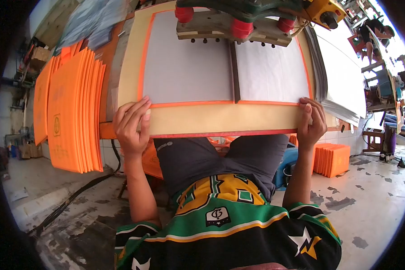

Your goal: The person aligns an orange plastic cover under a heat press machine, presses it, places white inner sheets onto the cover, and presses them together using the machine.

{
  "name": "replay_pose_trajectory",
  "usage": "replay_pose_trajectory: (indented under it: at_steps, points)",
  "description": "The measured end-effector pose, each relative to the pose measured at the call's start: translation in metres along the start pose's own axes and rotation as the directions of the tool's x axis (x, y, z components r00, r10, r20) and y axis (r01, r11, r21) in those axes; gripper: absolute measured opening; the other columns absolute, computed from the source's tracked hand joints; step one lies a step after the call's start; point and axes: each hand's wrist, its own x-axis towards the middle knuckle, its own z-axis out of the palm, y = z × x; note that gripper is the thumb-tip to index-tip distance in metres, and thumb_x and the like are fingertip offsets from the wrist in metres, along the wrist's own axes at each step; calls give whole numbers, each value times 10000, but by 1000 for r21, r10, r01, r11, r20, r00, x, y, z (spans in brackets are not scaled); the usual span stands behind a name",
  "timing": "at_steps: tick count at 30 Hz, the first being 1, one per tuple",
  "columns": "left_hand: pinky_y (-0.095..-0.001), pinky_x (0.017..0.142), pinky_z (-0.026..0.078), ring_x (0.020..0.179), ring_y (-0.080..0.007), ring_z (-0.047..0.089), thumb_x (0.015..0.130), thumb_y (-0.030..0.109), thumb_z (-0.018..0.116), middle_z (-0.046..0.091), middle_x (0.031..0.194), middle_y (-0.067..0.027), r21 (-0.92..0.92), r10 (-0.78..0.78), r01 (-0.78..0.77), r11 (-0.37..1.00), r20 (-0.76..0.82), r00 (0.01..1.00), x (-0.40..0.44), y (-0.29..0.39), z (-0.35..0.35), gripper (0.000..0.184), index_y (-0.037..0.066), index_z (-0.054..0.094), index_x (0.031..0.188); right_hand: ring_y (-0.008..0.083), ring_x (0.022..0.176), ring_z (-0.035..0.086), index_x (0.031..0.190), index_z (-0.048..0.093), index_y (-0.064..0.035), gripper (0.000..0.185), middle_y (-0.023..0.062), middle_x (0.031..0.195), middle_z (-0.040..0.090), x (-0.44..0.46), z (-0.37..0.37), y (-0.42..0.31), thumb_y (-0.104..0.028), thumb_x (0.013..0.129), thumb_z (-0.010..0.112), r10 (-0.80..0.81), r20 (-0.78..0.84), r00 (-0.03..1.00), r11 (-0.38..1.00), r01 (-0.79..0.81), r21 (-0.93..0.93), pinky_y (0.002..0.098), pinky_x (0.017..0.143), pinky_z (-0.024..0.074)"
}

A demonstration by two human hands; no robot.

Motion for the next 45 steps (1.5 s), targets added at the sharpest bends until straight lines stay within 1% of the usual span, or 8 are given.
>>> replay_pose_trajectory:
  at_steps: [14,20,22,25,29,31,41,45]
  points:
    - [-394,965,541,1107,-243,745,1082,273,676,854,1217,-43,-4,-6,6,1000,-62,998,-1,-1,0,287,65,865,1145,373,1072,788,965,786,49,299,181,1069,831,-1,-1,4,-114,1120,590,-44,9,999,999,44,-10,492,985,605]
    - [-399,959,537,1103,-240,741,1080,275,679,854,1205,-38,10,1,0,1000,-75,997,-4,-3,2,280,71,866,1124,371,1080,785,969,796,44,340,183,1068,833,-2,-1,4,-160,1135,581,-23,10,1000,999,23,-31,485,993,599]
    - [-399,955,537,1092,-241,738,1077,277,680,853,1204,-36,21,2,0,1000,-79,997,-3,-3,2,281,72,867,1121,339,1091,770,1016,784,45,377,167,1108,828,-3,-2,5,-193,1171,535,-17,37,999,999,19,-37,447,997,581]
    - [-400,947,538,1085,-241,735,1076,277,679,853,1201,-34,9,3,-2,1000,-79,997,-5,-4,2,283,70,866,1122,340,1085,766,1020,781,46,379,173,1108,824,-4,-1,6,-197,1171,532,-23,31,999,999,23,-27,446,992,581]
    - [-402,935,541,1080,-243,734,1074,274,679,852,1194,-35,7,3,-3,1000,-76,997,-4,-3,0,283,66,864,1124,340,1079,765,1018,779,46,369,176,1100,821,-2,-1,2,-191,1167,539,-22,19,1000,1000,22,2,446,990,581]
    - [-403,924,544,1078,-246,734,1072,266,681,851,1182,-39,12,4,-3,1000,-79,997,-3,-2,0,276,65,862,1124,381,1071,770,980,779,47,354,187,1071,819,-1,-1,0,-183,1150,570,-6,6,1000,1000,6,21,478,988,590]
    - [-405,892,554,1017,-274,743,1063,229,705,849,1127,-76,-56,-9,1,998,-145,989,-4,-2,2,233,39,839,1053,382,1039,759,959,764,48,323,195,1055,806,-1,-1,2,-162,1135,593,19,-11,1000,999,-19,36,477,975,584]
    - [-417,894,555,1000,-293,738,1071,223,701,845,1108,-97,-20,-3,-1,1000,-170,985,-5,-1,3,242,23,835,1049,384,1046,757,956,757,45,279,193,1061,804,-2,0,4,-134,1114,613,33,-34,999,998,-31,46,481,967,582]
